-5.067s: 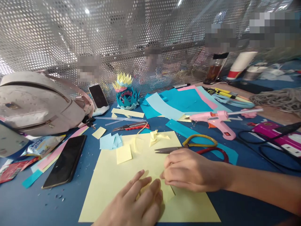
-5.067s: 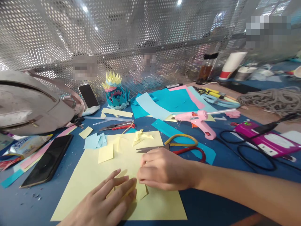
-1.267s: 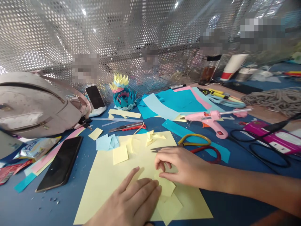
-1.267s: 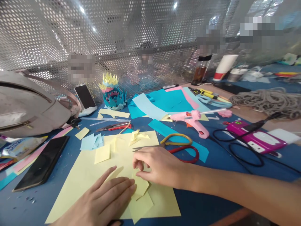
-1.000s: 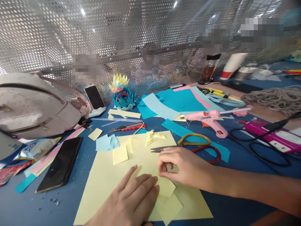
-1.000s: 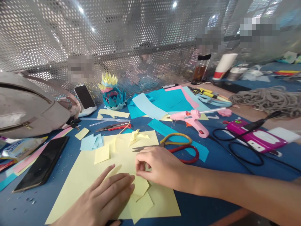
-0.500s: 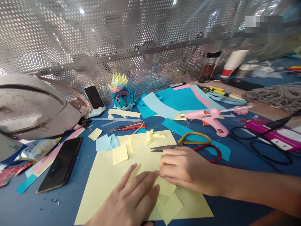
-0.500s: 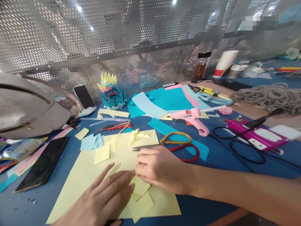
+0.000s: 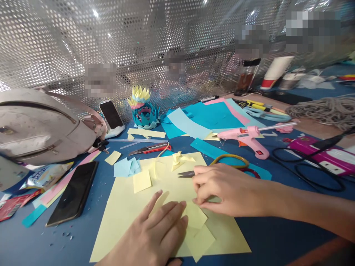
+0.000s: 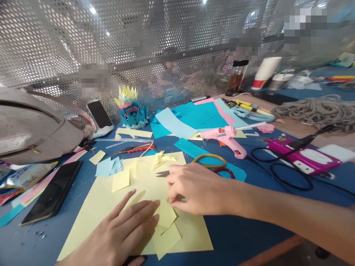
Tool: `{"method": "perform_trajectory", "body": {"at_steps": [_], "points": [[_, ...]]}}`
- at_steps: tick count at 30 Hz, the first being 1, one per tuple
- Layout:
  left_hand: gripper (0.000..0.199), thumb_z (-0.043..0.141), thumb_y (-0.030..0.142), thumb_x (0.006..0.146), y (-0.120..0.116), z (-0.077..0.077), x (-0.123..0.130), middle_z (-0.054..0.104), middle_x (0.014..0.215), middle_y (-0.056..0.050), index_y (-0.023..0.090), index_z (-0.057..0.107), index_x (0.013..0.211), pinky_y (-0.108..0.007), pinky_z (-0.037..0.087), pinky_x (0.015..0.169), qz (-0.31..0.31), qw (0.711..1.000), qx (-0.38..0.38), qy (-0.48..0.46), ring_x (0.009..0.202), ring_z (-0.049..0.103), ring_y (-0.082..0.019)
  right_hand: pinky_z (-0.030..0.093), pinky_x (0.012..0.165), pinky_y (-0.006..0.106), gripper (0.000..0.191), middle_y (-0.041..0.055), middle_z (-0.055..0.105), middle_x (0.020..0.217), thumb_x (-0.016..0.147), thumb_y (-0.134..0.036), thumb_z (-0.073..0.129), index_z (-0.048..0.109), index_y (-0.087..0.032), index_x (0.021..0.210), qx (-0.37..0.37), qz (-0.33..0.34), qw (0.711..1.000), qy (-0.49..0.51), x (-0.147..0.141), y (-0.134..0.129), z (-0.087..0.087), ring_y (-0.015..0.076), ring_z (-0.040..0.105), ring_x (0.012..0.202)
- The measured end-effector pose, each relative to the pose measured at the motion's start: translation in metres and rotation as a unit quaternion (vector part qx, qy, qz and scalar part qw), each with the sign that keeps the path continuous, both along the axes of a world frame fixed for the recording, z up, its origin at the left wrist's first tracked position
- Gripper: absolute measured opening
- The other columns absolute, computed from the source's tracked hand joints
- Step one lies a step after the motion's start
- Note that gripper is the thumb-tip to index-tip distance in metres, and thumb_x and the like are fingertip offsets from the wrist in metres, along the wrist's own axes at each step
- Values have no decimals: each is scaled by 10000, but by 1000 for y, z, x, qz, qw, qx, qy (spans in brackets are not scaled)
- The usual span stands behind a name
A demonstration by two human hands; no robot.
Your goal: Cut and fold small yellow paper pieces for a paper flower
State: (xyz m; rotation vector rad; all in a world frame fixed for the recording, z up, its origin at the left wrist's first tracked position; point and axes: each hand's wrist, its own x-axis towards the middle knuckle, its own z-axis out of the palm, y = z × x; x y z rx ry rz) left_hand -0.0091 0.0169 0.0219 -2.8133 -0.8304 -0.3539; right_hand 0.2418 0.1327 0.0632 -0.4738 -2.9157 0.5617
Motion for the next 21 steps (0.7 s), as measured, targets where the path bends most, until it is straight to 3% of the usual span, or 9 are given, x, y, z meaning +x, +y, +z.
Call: {"method": "perform_trajectory", "body": {"at_steps": [4, 6, 10, 17, 21], "points": [[537, 264, 457, 1104, -1, -10, 2, 599, 1432, -110, 110, 628, 1293, -497, 55, 1294, 14, 998, 19, -53, 1361, 517, -241, 337, 633, 279, 178, -5, 663, 722, 862, -145, 713, 742, -209, 698, -37, -37, 998, -21, 0, 1, 6, 160, 554, 764], [539, 269, 469, 1101, -1, -11, 3, 601, 1427, -110, 115, 632, 1283, -501, 66, 1293, 17, 998, 23, -63, 1355, 520, -241, 355, 650, 277, 255, 0, 645, 725, 911, -221, 696, 690, -176, 660, -42, -65, 997, 8, -3, 0, 0, 148, 560, 742], [537, 289, 468, 1098, 1, -5, 1, 614, 1405, -130, 95, 611, 1312, -510, 60, 1289, -6, 1000, 19, -9, 1339, 537, -248, 339, 618, 248, 144, -32, 637, 766, 862, -246, 771, 659, -184, 796, -63, -99, 992, 42, -9, -4, -17, 133, 578, 752], [562, 270, 486, 1095, 2, -5, 0, 606, 1397, -154, 95, 614, 1307, -533, -3, 1276, 1, 999, 28, -18, 1343, 530, -274, 315, 604, 239, 147, -55, 603, 740, 766, -119, 725, 599, -194, 763, -24, -96, 990, 103, -12, -14, -29, 117, 545, 723], [552, 283, 483, 1094, 1, -8, 0, 610, 1388, -153, 94, 613, 1305, -523, 40, 1281, 0, 999, 30, -16, 1359, 510, -269, 299, 600, 270, 109, -37, 615, 737, 835, -142, 652, 588, -192, 762, 62, -79, 984, 144, -12, -20, -36, 133, 524, 712]]}}
